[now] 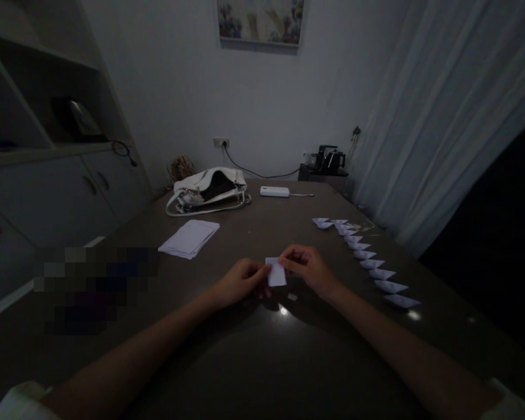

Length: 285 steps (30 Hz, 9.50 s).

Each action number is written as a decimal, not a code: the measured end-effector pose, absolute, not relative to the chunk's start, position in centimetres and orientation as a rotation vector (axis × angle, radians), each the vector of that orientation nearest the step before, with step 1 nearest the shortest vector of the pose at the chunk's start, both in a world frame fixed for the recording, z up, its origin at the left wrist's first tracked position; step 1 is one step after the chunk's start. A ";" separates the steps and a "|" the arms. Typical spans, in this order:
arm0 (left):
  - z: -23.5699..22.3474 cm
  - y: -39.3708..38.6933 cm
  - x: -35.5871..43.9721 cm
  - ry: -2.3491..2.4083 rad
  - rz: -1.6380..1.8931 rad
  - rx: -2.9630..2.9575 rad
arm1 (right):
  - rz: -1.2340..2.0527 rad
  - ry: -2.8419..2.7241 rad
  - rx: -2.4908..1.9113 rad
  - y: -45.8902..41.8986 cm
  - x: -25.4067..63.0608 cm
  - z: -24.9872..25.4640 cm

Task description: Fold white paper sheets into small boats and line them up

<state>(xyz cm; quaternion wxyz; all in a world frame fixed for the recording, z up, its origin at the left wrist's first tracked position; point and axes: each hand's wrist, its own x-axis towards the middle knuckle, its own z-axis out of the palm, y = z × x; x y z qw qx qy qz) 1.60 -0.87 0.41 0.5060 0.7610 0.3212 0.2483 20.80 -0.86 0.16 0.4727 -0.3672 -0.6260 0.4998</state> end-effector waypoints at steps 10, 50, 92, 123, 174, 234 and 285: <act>1.1 -1.2 1.5 0.771 0.536 1.891 | 1.168 -1.516 -0.936 -1.1 20.6 0.3; 0.3 -0.9 1.3 0.954 0.589 2.702 | 0.593 -2.293 -1.326 -1.2 21.2 -0.3; 0.5 -0.8 1.1 0.970 0.430 2.721 | 0.891 -2.654 -0.981 -1.6 22.8 2.2; 0.4 -0.8 1.1 0.916 0.453 2.715 | 0.134 -2.438 -1.412 -1.0 21.3 1.0; 1.0 -1.5 1.3 1.186 0.463 2.872 | 0.330 -2.498 -1.335 -2.2 22.2 2.4; 1.0 -0.6 0.7 1.098 0.657 2.651 | 0.498 -2.284 -1.317 -1.8 21.5 1.1; -1.1 -1.2 1.8 1.369 0.653 2.376 | 0.228 -2.531 -1.298 -4.1 21.6 0.7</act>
